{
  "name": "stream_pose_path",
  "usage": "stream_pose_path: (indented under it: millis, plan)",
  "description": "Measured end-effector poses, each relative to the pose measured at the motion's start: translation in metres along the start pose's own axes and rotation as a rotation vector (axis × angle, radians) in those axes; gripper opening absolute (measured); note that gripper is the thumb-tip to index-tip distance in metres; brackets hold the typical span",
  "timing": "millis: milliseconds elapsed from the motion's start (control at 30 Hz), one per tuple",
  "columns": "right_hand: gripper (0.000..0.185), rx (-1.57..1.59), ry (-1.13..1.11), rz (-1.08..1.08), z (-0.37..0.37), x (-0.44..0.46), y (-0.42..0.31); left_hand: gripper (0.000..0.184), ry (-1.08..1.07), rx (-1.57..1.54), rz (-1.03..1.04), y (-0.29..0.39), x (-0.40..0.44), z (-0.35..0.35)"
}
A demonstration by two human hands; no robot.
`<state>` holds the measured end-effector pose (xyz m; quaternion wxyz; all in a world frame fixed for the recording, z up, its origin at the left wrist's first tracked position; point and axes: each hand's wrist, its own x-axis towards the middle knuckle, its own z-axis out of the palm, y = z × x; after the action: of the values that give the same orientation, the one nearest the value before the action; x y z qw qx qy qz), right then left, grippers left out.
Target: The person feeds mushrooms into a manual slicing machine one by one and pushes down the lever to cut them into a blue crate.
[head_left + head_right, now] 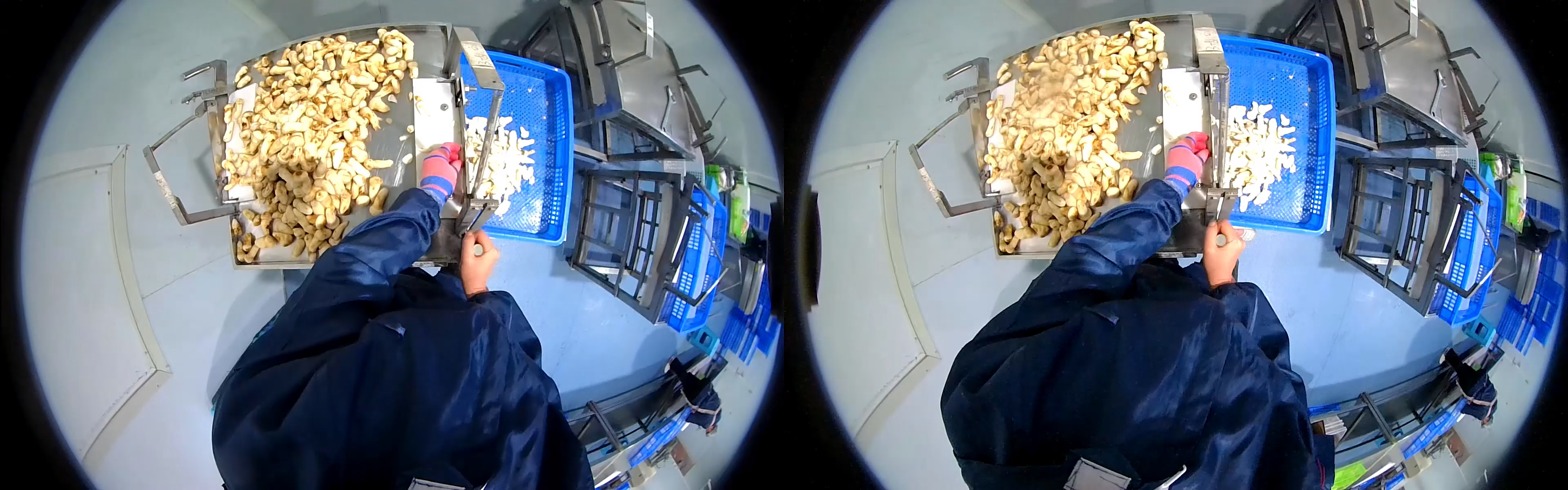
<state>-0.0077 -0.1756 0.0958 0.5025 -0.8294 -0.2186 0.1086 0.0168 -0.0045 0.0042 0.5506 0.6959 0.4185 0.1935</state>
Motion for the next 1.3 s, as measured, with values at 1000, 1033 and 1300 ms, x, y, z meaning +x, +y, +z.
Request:
stream_pose_path:
  millis: [1000, 1033, 1300]
  plan:
    - [0.020, 0.001, -0.003, -0.037, -0.002, -0.001, 0.012, 0.019, 0.031, 1.359, 0.253, 0.005, 0.049, -0.202]
    - [0.020, 0.007, 0.007, -0.044, -0.001, 0.000, 0.010, 0.021, -0.038, 1.242, 0.245, 0.014, 0.048, -0.202]
    - [0.021, -0.016, -0.033, -0.011, -0.003, -0.001, 0.009, 0.034, -0.773, 0.555, 0.060, 0.032, 0.046, -0.063]
